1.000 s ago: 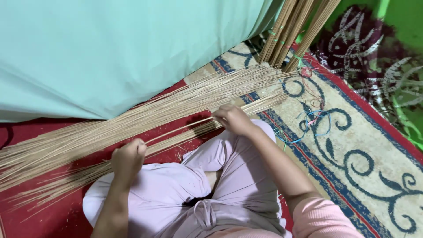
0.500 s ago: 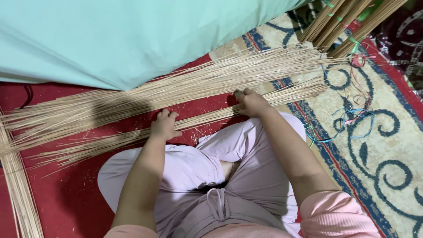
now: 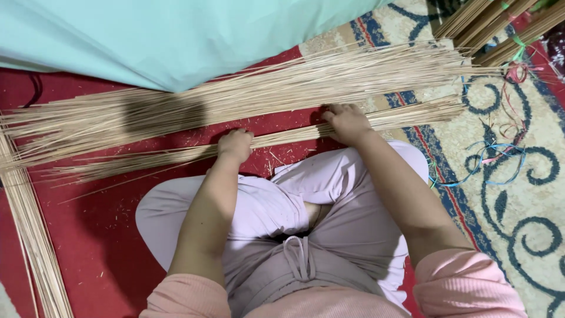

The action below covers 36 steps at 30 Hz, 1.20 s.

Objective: The person bundles and aligns thin wooden sticks by hand, picking them up and placing them onto a stack on the floor, then aligning them with both hands.

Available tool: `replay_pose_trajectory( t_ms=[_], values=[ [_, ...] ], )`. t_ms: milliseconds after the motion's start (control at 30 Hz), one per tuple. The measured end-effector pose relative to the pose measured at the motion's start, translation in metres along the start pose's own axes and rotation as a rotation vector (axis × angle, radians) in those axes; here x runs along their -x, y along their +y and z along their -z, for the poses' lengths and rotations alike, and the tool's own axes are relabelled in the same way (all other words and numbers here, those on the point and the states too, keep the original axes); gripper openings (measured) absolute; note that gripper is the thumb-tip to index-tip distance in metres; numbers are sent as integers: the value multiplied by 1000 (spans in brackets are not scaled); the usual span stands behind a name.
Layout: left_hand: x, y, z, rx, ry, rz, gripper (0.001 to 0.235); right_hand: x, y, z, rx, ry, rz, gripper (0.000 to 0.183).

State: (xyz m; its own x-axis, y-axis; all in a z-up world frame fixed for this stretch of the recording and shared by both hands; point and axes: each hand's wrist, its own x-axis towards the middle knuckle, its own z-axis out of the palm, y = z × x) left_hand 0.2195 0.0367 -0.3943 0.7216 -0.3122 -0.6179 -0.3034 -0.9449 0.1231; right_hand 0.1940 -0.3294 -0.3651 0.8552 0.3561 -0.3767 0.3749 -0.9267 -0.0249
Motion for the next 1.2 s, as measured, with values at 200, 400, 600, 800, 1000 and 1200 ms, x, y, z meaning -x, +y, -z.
replay_pose_trajectory(
  t_ms=[200,400,600,800,1000,1200],
  values=[
    [6,3,4,-12,-10,11,31,110,-170,134,-632,283,614,52],
    [20,9,12,-11,-24,25,30,90,-187,63,-1077,-96,593,40],
    [38,7,18,10,-35,9,31,64,-100,82,-1329,407,157,15],
    [43,14,26,12,-52,-16,32,79,-101,90,-761,-100,326,37],
    [44,13,27,37,-78,1,40,58,-61,72,-1338,406,119,3],
    [32,12,18,1,-124,-8,48,42,-23,64,-815,334,-158,32]
  ],
)
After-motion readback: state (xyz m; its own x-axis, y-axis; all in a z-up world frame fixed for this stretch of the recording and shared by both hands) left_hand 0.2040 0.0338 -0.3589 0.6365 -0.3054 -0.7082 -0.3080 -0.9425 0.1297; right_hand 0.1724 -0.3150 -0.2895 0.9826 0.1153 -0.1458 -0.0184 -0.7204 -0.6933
